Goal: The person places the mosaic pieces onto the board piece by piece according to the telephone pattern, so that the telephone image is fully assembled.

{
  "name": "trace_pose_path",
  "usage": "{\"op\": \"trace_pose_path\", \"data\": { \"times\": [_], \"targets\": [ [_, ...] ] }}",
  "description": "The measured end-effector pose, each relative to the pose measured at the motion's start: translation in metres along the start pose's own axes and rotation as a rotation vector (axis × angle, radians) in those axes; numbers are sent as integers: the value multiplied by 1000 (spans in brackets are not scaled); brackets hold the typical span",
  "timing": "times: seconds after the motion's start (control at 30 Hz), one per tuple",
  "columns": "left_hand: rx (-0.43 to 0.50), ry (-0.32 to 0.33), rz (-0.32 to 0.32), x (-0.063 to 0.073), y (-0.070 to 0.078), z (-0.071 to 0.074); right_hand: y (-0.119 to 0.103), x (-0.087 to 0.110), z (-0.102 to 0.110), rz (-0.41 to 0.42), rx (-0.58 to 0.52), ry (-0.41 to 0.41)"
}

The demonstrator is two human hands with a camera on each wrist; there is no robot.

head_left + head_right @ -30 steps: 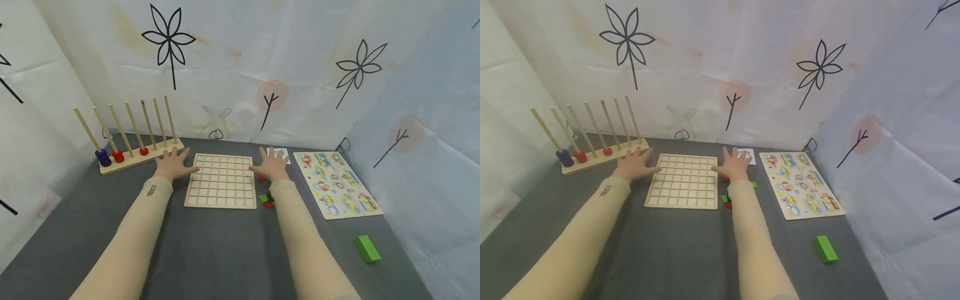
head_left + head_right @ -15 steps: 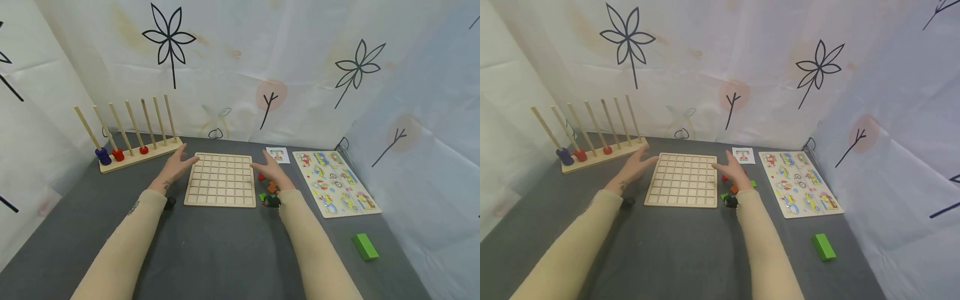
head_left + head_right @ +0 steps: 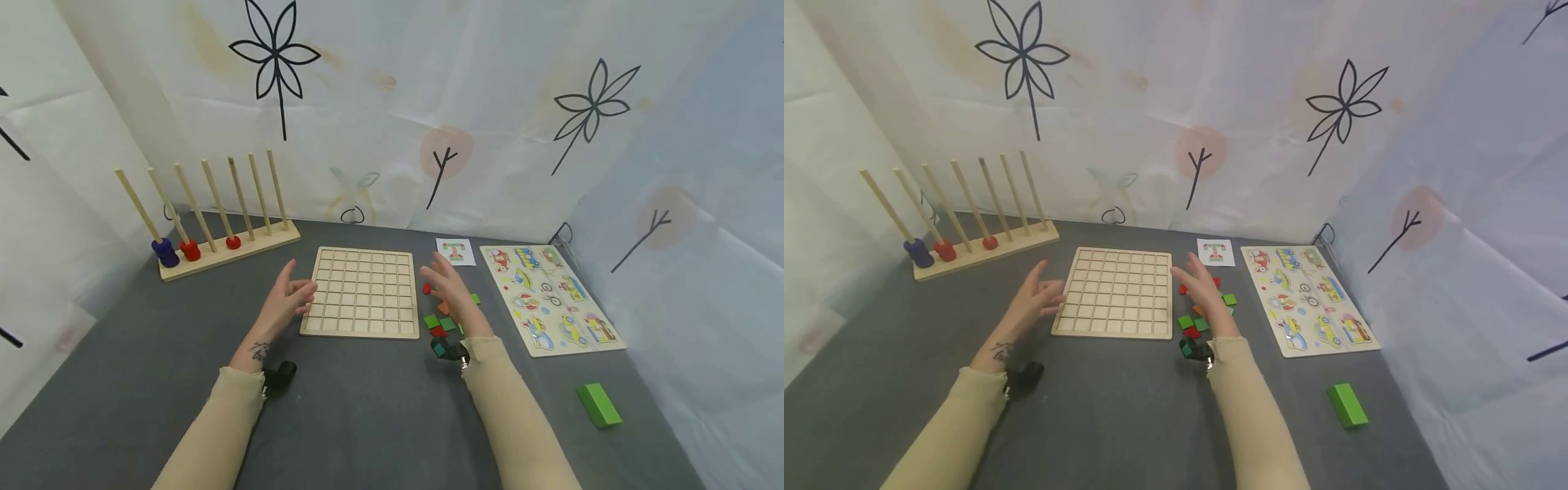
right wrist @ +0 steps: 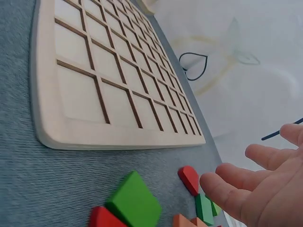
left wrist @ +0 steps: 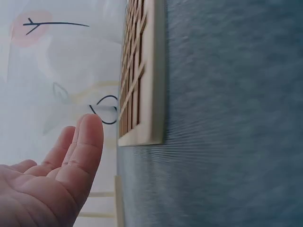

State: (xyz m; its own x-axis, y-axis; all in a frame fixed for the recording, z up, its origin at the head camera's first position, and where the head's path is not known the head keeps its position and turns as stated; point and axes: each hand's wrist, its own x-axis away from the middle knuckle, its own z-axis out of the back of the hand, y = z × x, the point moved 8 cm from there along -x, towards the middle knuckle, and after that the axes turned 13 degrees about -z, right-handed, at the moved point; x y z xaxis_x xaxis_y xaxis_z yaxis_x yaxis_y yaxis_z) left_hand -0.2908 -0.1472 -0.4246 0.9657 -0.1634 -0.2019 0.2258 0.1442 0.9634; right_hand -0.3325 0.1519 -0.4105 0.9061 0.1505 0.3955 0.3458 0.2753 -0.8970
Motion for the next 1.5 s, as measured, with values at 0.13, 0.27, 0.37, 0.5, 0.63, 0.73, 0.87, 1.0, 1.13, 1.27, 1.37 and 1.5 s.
{"op": "trace_pose_path", "data": {
  "times": [0.13,0.27,0.37,0.5,0.63,0.73,0.87,1.0,1.13,1.27,1.37,1.5],
  "targets": [
    [-22,-11,40,4,-10,1,-4,13,-4,5,-10,-18],
    [-80,-10,71,6,-18,6,1,12,-4,7,-28,-12],
    [-155,-38,94,6,-24,8,10,6,1,5,-52,0],
    [-233,-82,116,4,-30,9,17,3,8,20,-77,11],
    [-254,-111,119,2,-34,9,20,4,15,30,-102,21],
    [-287,-144,129,2,-36,9,22,4,19,27,-109,15],
    [-365,-204,156,4,-40,9,25,4,25,22,-99,24],
    [-425,-259,159,6,-44,8,28,5,31,22,-97,59],
    [-467,-284,155,7,-47,9,30,7,39,13,-99,92],
    [-484,-292,160,7,-48,8,36,9,50,-32,-65,135],
    [-496,-291,156,6,-47,6,42,12,62,-67,10,168],
    [-518,-289,158,5,-47,3,50,18,72,-80,188,195]
  ]
}}
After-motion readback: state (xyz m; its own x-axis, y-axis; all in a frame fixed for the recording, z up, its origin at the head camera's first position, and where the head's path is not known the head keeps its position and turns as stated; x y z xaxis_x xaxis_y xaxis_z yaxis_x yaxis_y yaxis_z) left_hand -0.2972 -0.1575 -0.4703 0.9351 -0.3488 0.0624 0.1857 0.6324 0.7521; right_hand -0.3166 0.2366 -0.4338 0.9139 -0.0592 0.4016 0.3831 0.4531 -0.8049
